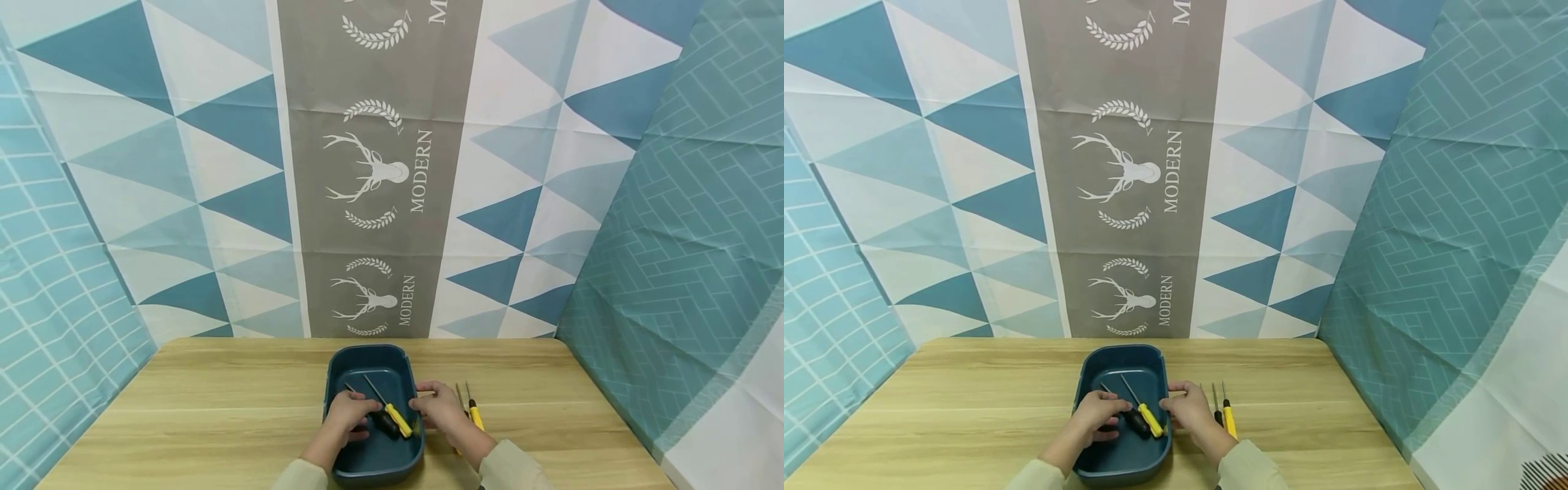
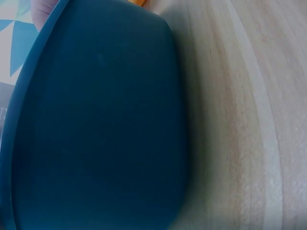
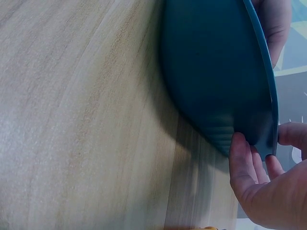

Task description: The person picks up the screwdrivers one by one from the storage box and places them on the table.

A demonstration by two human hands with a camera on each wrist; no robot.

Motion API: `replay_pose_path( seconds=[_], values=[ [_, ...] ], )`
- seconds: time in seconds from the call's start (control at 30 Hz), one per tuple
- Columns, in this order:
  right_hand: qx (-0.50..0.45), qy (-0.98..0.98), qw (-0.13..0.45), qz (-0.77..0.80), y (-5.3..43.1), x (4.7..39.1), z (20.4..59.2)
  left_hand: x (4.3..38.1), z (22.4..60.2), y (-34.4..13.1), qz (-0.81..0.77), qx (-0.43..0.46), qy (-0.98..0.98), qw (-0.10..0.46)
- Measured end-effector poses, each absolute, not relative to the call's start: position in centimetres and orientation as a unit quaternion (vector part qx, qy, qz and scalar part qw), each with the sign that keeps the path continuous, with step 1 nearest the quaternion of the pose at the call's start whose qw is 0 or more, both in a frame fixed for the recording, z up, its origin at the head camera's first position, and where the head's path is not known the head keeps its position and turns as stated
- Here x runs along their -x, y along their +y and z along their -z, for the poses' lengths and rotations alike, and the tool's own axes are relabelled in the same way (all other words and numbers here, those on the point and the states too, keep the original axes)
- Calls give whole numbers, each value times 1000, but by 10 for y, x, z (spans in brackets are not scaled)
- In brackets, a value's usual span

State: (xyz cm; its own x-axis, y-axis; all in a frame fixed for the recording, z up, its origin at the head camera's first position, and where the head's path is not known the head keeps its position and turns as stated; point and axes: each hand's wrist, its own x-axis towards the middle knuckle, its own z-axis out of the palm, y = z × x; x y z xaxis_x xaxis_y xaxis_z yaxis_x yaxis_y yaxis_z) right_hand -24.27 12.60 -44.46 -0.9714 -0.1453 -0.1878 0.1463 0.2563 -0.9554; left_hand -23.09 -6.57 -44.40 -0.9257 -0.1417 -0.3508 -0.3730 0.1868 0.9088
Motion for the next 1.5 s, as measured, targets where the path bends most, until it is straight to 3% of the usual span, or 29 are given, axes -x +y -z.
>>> replay_pose_path(
  seconds=[0.63, 1.5],
  values=[
    [0, 787, 122, 605, 127, 245, 448, 236, 450, -56, -613, 224, 751, 102],
    [9, 789, 119, 602, 127, 242, 443, 237, 443, -28, -567, 244, 786, 39]
  ],
)
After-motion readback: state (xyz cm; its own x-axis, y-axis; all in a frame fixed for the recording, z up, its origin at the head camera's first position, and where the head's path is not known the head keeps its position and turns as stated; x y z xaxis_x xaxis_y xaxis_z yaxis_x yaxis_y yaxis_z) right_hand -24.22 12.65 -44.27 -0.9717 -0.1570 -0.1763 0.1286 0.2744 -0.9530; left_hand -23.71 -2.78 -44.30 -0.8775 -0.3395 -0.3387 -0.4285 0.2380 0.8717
